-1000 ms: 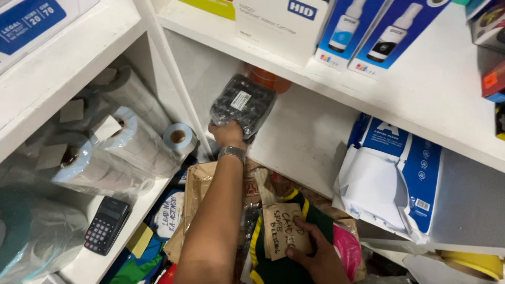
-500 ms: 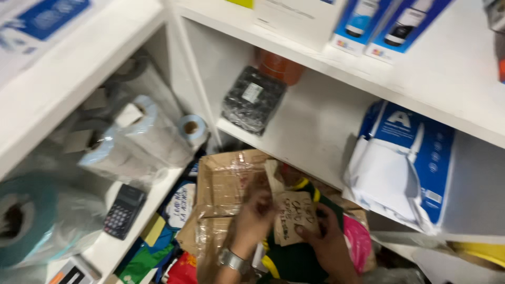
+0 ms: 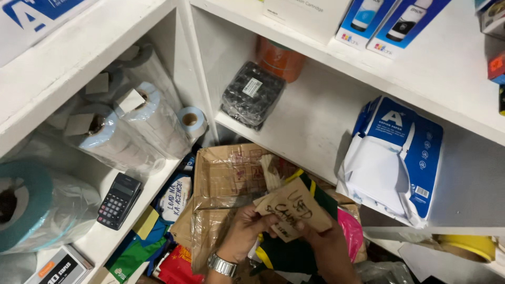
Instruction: The person handles paper reams, a fan part, tape rolls, ink cartridge boxes, scissors, and a calculator while moving items on storage shelves and the floor.
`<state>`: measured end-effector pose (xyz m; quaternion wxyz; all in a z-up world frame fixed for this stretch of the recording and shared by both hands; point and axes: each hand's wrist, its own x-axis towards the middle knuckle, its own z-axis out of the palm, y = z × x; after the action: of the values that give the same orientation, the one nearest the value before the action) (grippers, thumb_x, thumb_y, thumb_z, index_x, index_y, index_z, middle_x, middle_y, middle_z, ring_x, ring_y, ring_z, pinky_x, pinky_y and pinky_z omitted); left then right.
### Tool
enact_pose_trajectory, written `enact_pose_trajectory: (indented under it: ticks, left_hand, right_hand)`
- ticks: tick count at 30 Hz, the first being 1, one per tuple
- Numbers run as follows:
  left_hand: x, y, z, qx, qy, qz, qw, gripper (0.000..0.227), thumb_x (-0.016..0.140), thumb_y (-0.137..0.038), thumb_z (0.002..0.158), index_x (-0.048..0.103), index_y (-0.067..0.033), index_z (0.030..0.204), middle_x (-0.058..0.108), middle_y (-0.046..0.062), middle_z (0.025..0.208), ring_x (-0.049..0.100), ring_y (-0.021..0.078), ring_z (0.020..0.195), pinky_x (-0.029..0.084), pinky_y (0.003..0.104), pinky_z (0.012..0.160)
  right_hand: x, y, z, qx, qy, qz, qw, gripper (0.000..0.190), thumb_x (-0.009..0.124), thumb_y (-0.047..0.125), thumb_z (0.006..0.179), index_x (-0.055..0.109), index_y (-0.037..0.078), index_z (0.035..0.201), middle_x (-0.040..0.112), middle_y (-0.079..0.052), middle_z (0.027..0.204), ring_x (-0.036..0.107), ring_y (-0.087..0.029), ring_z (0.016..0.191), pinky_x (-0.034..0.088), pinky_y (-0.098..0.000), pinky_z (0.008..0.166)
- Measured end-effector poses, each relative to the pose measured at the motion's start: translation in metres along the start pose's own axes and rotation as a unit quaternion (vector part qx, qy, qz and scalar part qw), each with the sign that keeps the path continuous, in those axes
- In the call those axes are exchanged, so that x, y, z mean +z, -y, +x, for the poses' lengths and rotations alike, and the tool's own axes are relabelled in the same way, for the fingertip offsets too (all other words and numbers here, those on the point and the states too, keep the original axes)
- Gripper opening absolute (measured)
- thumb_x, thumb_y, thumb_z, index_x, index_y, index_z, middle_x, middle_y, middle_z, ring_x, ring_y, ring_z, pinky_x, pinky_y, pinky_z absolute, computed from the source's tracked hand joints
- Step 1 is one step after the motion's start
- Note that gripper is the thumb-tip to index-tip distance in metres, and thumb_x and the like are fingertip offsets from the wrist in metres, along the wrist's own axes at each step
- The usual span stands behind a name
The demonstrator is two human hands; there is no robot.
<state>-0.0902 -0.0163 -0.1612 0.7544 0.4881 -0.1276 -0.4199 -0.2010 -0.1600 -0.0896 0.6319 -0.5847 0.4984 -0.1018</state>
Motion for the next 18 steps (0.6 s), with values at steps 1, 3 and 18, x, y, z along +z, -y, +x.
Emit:
enact_pose_trajectory:
  ticks: [1, 3, 18]
  left_hand:
    - [0.003, 0.002, 0.002, -0.001, -0.018, -0.011, 1.000, 0.011, 0.074, -0.005, 0.091, 0.073, 0.0001, 0.101, 0.076, 0.014, 0.093, 0.069, 0.0217, 0.069, 0.061, 0.030, 0.057]
    - [0.008, -0.003, 0.002, 0.000, -0.038, -0.021, 0.999, 0.014, 0.074, -0.005, 0.091, 0.074, 0.0013, 0.102, 0.076, 0.017, 0.098, 0.070, 0.0246, 0.069, 0.064, 0.032, 0.056]
    - [-0.079, 0.020, -0.072, -0.091, -0.381, 0.075, 0.917, 0.042, 0.079, -0.015, 0.086, 0.076, -0.0079, 0.127, 0.080, 0.013, 0.091, 0.068, 0.0204, 0.072, 0.052, 0.031, 0.057]
  right_hand:
    - [0.005, 0.013, -0.008, 0.033, -0.005, 0.020, 0.999, 0.053, 0.080, 0.002, 0.077, 0.073, 0.000, 0.129, 0.081, -0.017, 0.116, 0.072, -0.026, 0.103, 0.059, -0.0388, 0.088]
    - [0.012, 0.030, -0.014, 0.063, -0.008, 0.039, 0.997, 0.052, 0.075, 0.004, 0.080, 0.071, -0.003, 0.132, 0.079, -0.021, 0.123, 0.072, -0.031, 0.110, 0.061, -0.0445, 0.089]
    - [0.051, 0.084, 0.172, 0.070, 0.037, 0.056, 0.995, 0.039, 0.066, 0.017, 0.096, 0.055, 0.016, 0.133, 0.069, -0.010, 0.124, 0.066, -0.026, 0.107, 0.056, -0.0359, 0.086]
